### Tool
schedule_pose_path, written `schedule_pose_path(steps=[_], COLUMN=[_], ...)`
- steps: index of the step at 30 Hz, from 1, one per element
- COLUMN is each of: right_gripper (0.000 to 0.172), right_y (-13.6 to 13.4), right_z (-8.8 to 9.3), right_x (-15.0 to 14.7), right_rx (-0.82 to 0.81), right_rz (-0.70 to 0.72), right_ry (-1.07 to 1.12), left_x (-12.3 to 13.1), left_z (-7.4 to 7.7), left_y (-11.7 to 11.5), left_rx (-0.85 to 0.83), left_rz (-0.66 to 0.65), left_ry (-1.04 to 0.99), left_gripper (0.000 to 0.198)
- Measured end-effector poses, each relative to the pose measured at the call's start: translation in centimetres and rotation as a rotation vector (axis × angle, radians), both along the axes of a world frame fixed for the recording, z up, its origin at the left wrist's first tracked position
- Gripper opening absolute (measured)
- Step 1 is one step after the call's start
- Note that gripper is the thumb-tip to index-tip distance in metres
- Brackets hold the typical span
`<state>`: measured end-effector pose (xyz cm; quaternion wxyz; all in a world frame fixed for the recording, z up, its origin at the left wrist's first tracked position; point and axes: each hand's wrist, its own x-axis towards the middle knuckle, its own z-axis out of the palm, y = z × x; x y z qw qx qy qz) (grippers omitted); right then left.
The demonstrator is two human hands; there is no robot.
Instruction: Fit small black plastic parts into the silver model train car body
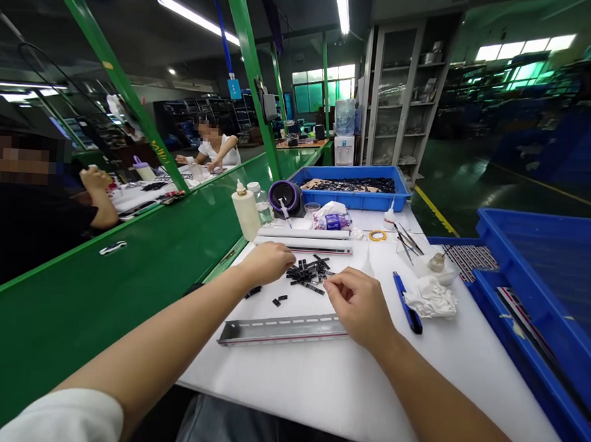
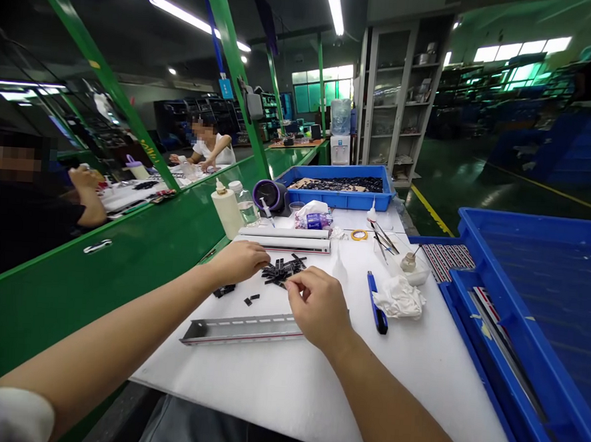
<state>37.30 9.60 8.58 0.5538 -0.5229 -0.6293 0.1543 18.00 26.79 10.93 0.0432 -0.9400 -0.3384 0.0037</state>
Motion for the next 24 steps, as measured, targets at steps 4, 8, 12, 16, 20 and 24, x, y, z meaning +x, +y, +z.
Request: schedule_pose_path(steps=[4,8,12,16,20,24], right_gripper=[0.015,0.015,0.016,0.015,0.023,0.022], right_y=[0.3,0.4,0.4,0.4,0.3,-0.2], right_z=[0.0,0.1,0.0,0.0,0.6,1.1], right_x=[0.3,0.2,0.1,0.1,0.2,0.1], right_rx=[-0.008,0.005,0.003,-0.020,-0.148,-0.198], right_rz=[-0.004,0.002,0.009,-0.046,-0.051,0.127], right_ry=[-0.019,-0.038,-0.049,0.011,0.257,0.507], left_x=[2.0,2.1,2.1,2.4,2.5,2.3], left_z=[-1.0,-1.4,-0.9,0.5,2.0,3.0], left_y=[0.8,1.1,0.5,-2.2,-7.3,-11.2], left_rx=[-0.022,-0.050,-0.122,-0.211,-0.422,-0.589], left_rz=[-0.186,-0.236,-0.187,-0.017,0.098,0.172], left_ry=[0.009,-0.033,-0.137,-0.333,-0.499,-0.633], left_gripper=[0.031,0.024,0.019,0.017,0.022,0.021])
